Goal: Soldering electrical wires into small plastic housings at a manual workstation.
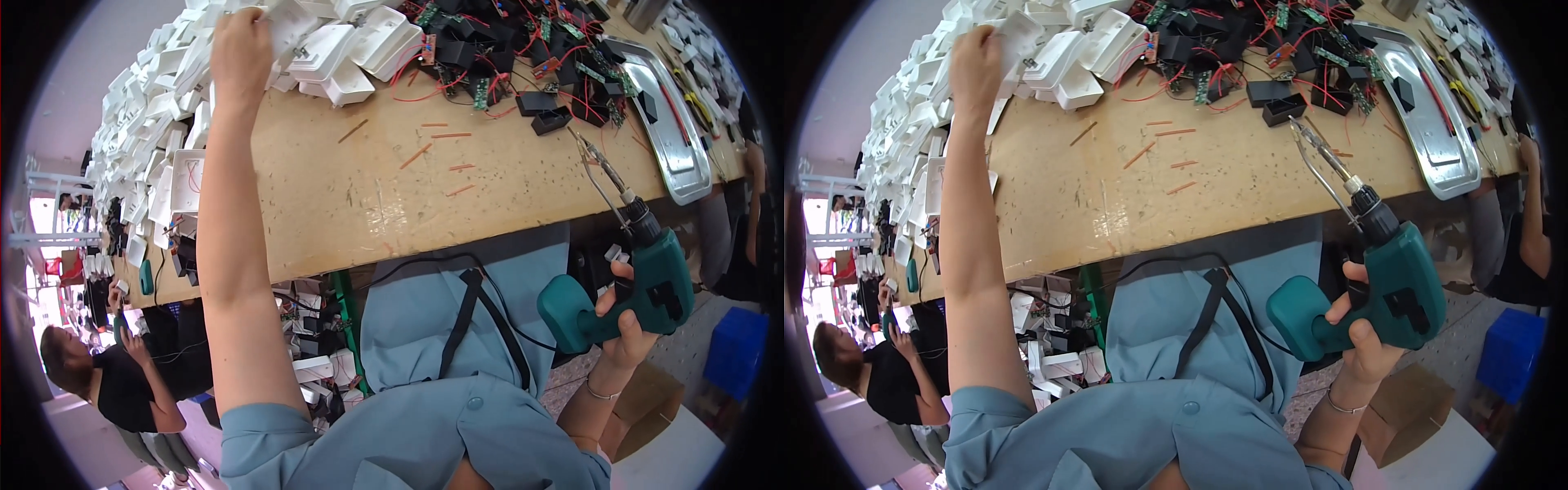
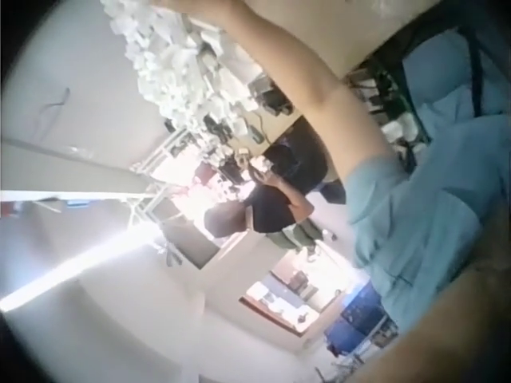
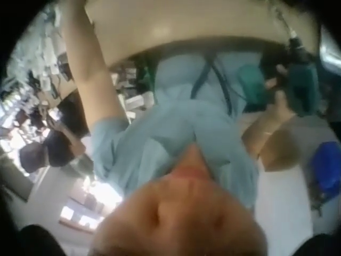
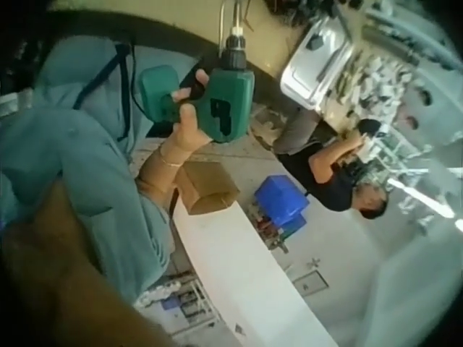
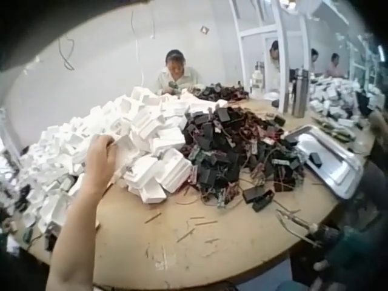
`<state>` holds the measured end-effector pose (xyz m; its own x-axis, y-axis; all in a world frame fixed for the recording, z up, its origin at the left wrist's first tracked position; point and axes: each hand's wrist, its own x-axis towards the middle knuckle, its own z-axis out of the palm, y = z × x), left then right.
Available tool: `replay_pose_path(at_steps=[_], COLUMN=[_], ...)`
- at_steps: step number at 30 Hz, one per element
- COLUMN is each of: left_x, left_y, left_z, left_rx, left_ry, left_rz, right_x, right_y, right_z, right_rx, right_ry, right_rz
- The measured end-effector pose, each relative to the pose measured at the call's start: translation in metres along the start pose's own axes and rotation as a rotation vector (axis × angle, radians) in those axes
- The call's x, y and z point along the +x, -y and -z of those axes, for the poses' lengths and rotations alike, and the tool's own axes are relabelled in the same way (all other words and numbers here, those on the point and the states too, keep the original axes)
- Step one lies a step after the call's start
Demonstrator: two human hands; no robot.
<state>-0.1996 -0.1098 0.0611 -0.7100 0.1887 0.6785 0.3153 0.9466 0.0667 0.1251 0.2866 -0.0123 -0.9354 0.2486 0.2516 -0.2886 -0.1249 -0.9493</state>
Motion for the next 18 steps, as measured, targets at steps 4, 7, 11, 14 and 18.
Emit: replay_pose_path(at_steps=[4, 7, 11, 14, 18], left_x=[-0.04, -0.09, -0.134, -0.132, -0.11], left_y=[-0.078, -0.127, -0.172, -0.176, -0.162], left_z=[0.03, 0.023, 0.008, 0.009, 0.006], left_rx=[-0.356, -0.451, -0.63, -0.63, -0.596], left_ry=[-0.152, 0.019, 0.228, 0.231, 0.133], left_rz=[-0.089, -0.291, -0.234, -0.291, -0.401], right_x=[-0.003, -0.003, -0.005, -0.005, -0.008], right_y=[-0.004, -0.006, -0.007, -0.007, -0.007], right_z=[0.012, 0.013, 0.013, 0.013, 0.015], right_rx=[0.004, 0.037, 0.044, 0.037, 0.027], right_ry=[-0.021, -0.017, -0.025, -0.024, -0.036], right_rz=[-0.001, 0.0, 0.013, 0.027, 0.026])
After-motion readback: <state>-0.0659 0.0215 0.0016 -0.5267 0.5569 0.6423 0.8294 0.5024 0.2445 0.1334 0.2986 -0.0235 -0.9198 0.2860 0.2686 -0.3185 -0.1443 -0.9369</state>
